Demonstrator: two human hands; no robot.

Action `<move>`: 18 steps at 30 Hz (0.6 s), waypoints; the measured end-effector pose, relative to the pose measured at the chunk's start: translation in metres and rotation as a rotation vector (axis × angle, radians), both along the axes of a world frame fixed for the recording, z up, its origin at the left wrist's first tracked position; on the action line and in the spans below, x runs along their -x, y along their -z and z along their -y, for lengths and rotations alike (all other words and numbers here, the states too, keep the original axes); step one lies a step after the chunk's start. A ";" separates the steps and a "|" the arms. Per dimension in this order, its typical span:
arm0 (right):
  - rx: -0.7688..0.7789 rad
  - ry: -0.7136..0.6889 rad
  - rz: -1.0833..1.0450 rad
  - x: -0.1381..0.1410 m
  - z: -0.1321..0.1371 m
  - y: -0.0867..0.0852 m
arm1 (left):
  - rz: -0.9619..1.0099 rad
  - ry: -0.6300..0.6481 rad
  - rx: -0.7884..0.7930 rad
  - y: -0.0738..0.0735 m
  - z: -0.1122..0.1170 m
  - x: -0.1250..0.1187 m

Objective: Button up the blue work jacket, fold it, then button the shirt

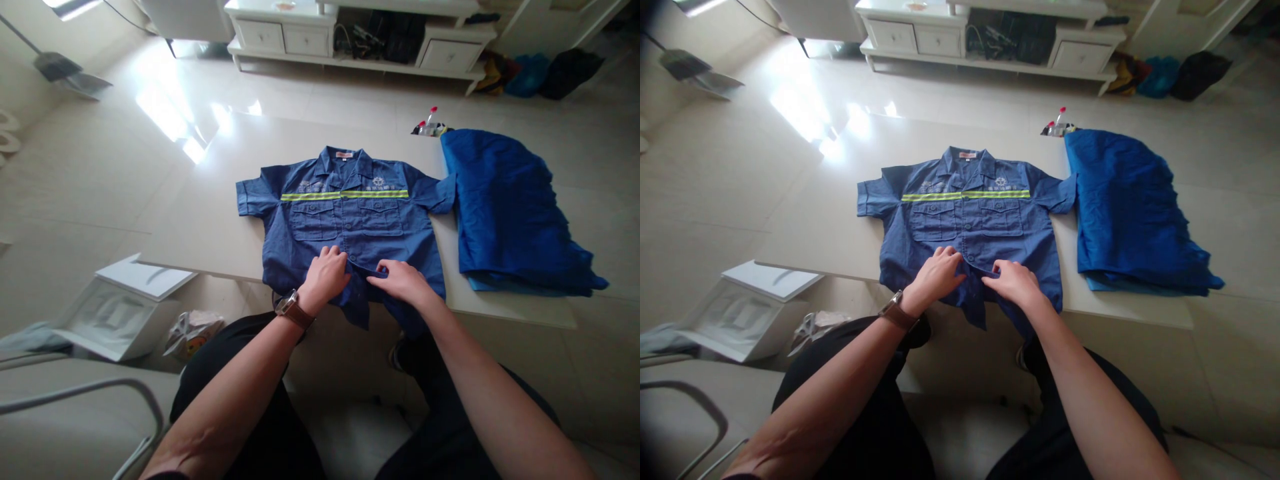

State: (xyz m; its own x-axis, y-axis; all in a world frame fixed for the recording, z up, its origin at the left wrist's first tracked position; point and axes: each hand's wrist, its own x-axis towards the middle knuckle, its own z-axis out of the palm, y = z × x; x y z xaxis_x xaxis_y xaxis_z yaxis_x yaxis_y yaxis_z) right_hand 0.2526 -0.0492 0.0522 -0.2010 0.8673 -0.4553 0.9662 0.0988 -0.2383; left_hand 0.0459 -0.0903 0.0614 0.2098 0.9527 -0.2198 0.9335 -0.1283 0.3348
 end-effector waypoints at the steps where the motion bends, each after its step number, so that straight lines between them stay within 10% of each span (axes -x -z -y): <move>1: -0.010 -0.002 0.013 0.003 0.001 0.000 | -0.012 0.000 0.014 0.002 0.000 -0.001; 18: -0.228 -0.178 -0.064 0.047 0.013 0.017 | 0.041 0.052 0.116 0.018 0.003 -0.002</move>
